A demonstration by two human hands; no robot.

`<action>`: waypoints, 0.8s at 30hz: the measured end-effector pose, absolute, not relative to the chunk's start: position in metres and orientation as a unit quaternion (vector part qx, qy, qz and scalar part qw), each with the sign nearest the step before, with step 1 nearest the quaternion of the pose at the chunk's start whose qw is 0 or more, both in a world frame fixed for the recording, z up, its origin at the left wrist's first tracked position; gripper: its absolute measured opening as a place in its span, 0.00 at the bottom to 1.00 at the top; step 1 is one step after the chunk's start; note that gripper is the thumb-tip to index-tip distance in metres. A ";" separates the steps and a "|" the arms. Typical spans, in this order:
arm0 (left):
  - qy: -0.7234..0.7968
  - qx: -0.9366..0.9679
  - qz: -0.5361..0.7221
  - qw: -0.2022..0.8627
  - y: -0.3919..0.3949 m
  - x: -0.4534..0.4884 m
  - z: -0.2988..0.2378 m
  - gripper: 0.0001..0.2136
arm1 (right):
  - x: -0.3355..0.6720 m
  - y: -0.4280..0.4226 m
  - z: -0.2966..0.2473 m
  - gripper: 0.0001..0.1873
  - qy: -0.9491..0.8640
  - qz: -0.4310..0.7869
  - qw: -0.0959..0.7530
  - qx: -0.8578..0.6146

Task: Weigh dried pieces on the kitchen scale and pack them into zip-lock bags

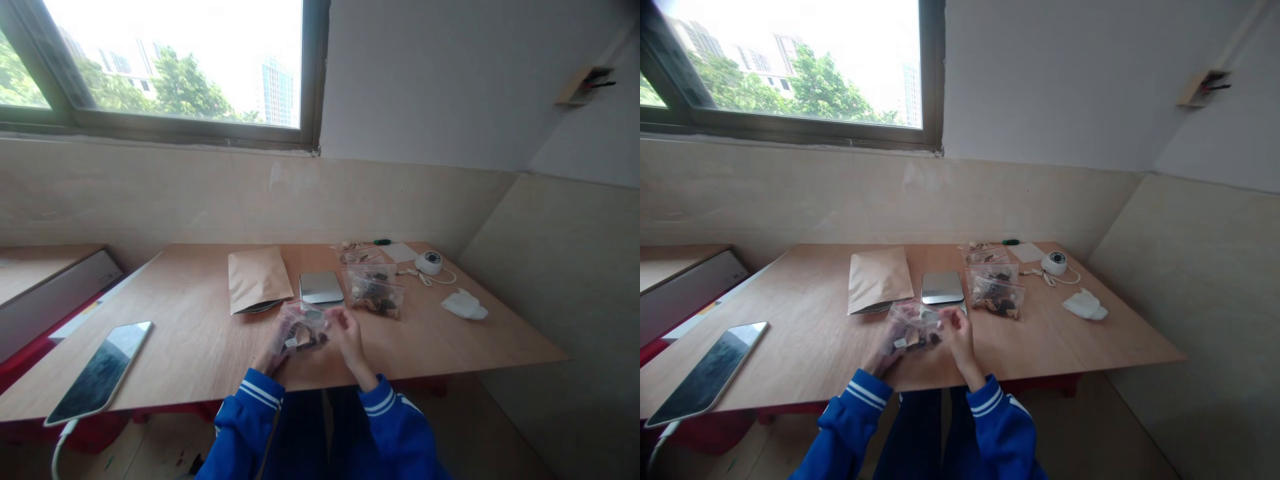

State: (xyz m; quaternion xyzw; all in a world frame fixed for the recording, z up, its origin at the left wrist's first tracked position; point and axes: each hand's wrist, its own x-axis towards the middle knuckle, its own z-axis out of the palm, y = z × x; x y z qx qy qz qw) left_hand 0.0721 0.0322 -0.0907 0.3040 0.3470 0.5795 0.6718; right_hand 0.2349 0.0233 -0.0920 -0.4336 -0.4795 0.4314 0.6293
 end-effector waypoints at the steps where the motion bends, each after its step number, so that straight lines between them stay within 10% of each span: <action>1: 0.332 0.300 0.579 0.682 0.033 0.071 -0.091 0.16 | 0.239 0.027 -0.094 0.19 -0.445 0.409 0.655 -0.452; 24: 0.446 0.446 0.575 0.521 0.025 0.072 -0.096 0.17 | 0.266 0.026 -0.113 0.27 -0.429 0.332 0.649 -0.533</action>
